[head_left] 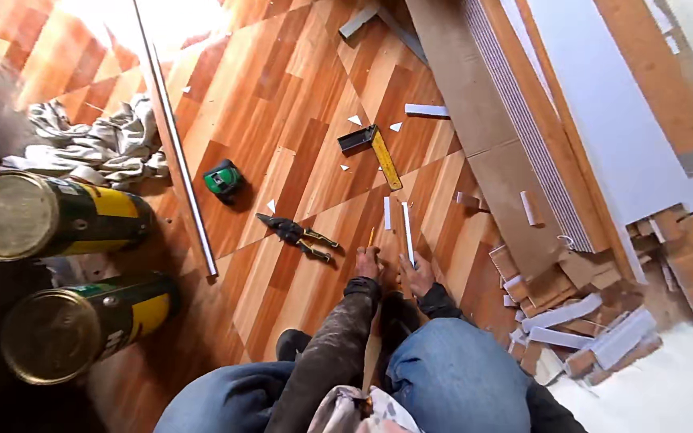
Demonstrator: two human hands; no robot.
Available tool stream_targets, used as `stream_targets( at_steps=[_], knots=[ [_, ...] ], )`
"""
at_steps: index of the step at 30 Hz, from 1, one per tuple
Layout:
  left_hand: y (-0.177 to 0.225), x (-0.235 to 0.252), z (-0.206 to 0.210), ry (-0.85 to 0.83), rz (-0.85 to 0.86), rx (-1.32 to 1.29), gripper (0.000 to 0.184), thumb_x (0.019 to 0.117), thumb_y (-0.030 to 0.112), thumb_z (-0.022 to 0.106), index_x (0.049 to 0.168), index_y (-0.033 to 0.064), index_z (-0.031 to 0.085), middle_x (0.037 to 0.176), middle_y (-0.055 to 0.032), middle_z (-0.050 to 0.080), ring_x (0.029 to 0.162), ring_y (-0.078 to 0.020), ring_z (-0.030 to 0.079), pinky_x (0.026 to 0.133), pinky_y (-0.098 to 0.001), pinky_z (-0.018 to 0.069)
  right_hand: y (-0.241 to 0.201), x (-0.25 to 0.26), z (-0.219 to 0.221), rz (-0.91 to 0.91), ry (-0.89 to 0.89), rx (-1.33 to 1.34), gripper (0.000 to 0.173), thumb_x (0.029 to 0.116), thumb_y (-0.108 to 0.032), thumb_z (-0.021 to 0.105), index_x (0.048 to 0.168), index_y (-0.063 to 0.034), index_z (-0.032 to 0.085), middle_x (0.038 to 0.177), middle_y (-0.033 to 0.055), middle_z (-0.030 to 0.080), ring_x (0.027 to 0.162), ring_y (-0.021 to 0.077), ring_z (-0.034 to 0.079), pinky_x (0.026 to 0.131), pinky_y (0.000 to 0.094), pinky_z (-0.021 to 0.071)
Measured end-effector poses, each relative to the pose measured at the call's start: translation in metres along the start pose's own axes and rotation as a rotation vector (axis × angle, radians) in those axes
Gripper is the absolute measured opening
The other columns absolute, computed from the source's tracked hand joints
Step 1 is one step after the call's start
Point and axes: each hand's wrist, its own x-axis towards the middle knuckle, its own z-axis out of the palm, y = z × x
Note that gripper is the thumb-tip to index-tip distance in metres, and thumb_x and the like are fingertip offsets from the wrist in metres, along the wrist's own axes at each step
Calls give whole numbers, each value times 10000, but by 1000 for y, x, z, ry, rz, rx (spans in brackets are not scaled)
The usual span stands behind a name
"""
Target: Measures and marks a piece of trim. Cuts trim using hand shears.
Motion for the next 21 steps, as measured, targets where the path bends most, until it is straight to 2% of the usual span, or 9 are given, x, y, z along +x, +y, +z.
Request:
stream_targets(
  at_steps=[3,5,7,9,10,12,13,16,21],
  knots=[
    [11,-17,-6,143,114,-389,408,1087,186,407,1249,-95,654,1233,-281,650,1166,-334,628,1044,-446,482,-1,-27,11,-82,6,-30,315,1064,-167,518,1156,122,606,830,134,639,715,162,625,718,342,547],
    [21,-20,-8,178,163,-551,404,1080,201,424,1171,-107,668,1101,-236,669,1009,-270,641,936,-426,506,3,-38,21,-108,20,-23,276,1054,-110,517,1179,117,613,858,145,661,739,160,645,739,346,560],
    [24,-16,-12,149,203,-601,332,1056,172,490,1125,-95,675,1035,-200,687,946,-228,670,904,-401,543,9,-39,33,-137,36,3,271,1014,-20,490,1215,117,610,882,147,690,730,144,675,721,333,590],
    [22,-21,-14,134,204,-638,295,1057,155,507,1081,-86,675,963,-165,691,878,-186,667,860,-373,546,11,-42,37,-182,22,-2,255,993,1,491,1169,114,636,886,137,701,755,117,673,748,311,578],
    [19,-26,-16,137,204,-646,289,1056,156,509,1059,-78,679,932,-146,689,855,-168,661,844,-360,544,12,-44,37,-203,3,-2,235,999,-21,498,1112,99,665,869,123,707,766,105,673,764,305,575],
    [12,-33,-23,146,210,-639,284,1050,158,508,1014,-59,687,893,-110,677,827,-137,643,821,-339,535,11,-44,37,-229,-19,-14,274,1049,-106,485,992,61,695,785,79,681,710,83,647,711,290,558],
    [8,-35,-26,153,212,-629,281,1046,157,508,1001,-52,690,888,-99,675,815,-123,640,808,-328,536,7,-44,36,-214,-23,-1,316,1077,-141,471,990,67,692,788,87,674,705,98,648,701,302,563],
    [0,-33,-35,145,176,-606,283,1058,169,511,1005,-44,691,888,-98,675,798,-122,642,793,-324,541,0,-30,27,-125,0,89,404,1118,-204,392,1114,89,670,906,144,724,758,171,716,697,347,617],
    [-5,-36,-30,98,191,-690,259,1039,142,526,969,-41,696,863,-82,682,775,-106,644,774,-317,552,-13,1,21,54,-49,242,449,1139,-265,321,1290,50,604,1067,160,706,870,222,714,732,395,609]
  ],
)
